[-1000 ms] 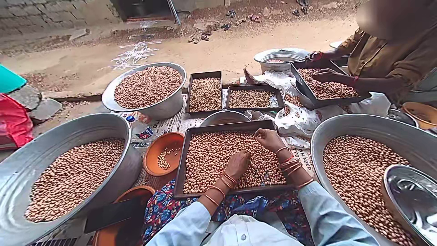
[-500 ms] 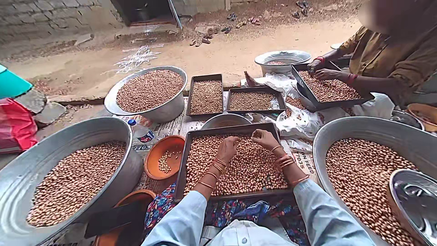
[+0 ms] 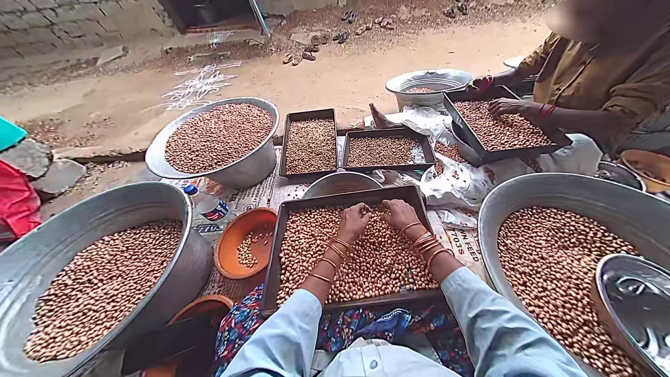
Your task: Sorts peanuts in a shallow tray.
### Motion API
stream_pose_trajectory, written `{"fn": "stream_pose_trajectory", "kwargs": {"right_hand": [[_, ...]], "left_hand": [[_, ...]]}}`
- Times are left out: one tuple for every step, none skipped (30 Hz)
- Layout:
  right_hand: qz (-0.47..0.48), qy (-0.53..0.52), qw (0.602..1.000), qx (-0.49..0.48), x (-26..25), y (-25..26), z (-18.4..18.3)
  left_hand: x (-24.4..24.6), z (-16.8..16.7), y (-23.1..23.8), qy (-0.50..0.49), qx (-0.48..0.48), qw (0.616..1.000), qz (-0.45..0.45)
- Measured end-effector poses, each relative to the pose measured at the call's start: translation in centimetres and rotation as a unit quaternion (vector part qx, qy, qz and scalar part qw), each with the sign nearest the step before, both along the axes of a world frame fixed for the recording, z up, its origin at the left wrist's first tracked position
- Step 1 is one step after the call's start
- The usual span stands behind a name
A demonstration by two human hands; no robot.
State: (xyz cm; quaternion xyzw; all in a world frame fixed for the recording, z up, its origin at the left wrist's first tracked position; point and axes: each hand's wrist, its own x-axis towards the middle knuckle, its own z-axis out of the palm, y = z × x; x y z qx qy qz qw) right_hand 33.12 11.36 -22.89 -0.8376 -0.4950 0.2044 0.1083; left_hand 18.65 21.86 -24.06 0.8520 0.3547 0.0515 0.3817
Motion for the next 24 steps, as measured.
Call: {"fn": "stream_pose_trajectory", "kwargs": {"right_hand": [[0.000,0.005,1.000,-0.001,0.1,0.0,-0.2],[-0.004,0.016,1.000,0.002,0.3,-0.1,-0.2],[-0.012,0.036,0.999,0.016,0.7,-0.2,-0.1],[-0.028,0.066,0.996,0.045,1.3,-0.5,0.0],[-0.053,0.103,0.988,0.099,2.0,-1.0,0.1],[-0.084,0.151,0.971,0.166,2.6,-1.5,0.0],[-0.119,0.190,0.950,0.218,3.0,-2.1,0.1],[-0.152,0.210,0.932,0.252,3.2,-2.8,0.4],[-0.173,0.205,0.927,0.261,3.2,-3.5,1.0],[-0.176,0.189,0.933,0.250,3.1,-4.2,1.6],[-0.166,0.163,0.946,0.226,3.0,-4.8,2.0],[-0.149,0.128,0.961,0.195,2.8,-5.2,2.3],[-0.124,0.086,0.976,0.156,2.4,-5.5,2.6],[-0.092,0.039,0.989,0.108,2.1,-5.7,2.8],[-0.057,-0.005,0.997,0.061,1.7,-5.9,2.8],[-0.027,-0.038,0.999,0.022,1.2,-5.9,2.8],[-0.003,-0.063,0.998,-0.006,0.9,-5.9,2.7],[0.015,-0.082,0.996,-0.023,0.7,-5.9,2.4],[0.028,-0.099,0.994,-0.031,0.6,-5.9,2.1],[0.037,-0.113,0.992,-0.035,0.5,-5.9,1.9],[0.044,-0.122,0.991,-0.042,0.4,-5.8,1.8],[0.048,-0.127,0.990,-0.048,0.3,-5.7,1.6],[0.049,-0.129,0.989,-0.054,0.3,-5.7,1.5],[0.047,-0.129,0.989,-0.057,0.2,-5.7,1.4]], "left_hand": [[0.5,-0.1,-0.5,0.017,0.030,0.999,-0.019],[0.9,-0.3,-0.9,0.034,0.056,0.997,-0.034],[1.3,-0.4,-1.3,0.054,0.077,0.994,-0.048],[1.6,-0.4,-1.6,0.076,0.091,0.991,-0.060],[1.9,-0.2,-1.9,0.096,0.097,0.988,-0.068],[2.0,-0.2,-2.1,0.108,0.100,0.986,-0.073],[2.0,-0.2,-2.2,0.111,0.104,0.986,-0.075],[1.9,-0.3,-2.2,0.112,0.104,0.985,-0.075],[1.8,-0.3,-2.2,0.113,0.098,0.986,-0.072],[1.7,-0.4,-2.0,0.111,0.087,0.988,-0.069],[1.4,-0.5,-1.8,0.100,0.072,0.990,-0.066],[1.0,-0.7,-1.4,0.074,0.046,0.994,-0.060],[0.6,-0.8,-1.1,0.031,0.002,0.998,-0.047],[0.0,-1.1,-0.8,-0.025,-0.058,0.998,-0.028],[-0.7,-1.3,-0.6,-0.082,-0.131,0.988,-0.012],[-1.7,-1.2,-0.5,-0.114,-0.201,0.973,-0.008],[-2.8,-1.1,-0.4,-0.121,-0.252,0.960,-0.019],[-4.1,-0.9,-0.5,-0.105,-0.281,0.953,-0.050],[-5.5,-0.6,-0.8,-0.075,-0.299,0.946,-0.101],[-6.8,-0.2,-1.3,-0.037,-0.309,0.937,-0.161],[-7.8,0.2,-1.8,0.012,-0.304,0.924,-0.230],[-8.4,0.5,-2.5,0.063,-0.281,0.911,-0.296],[-8.6,0.6,-3.3,0.108,-0.255,0.897,-0.345],[-8.4,0.4,-4.1,0.136,-0.232,0.889,-0.371]]}}
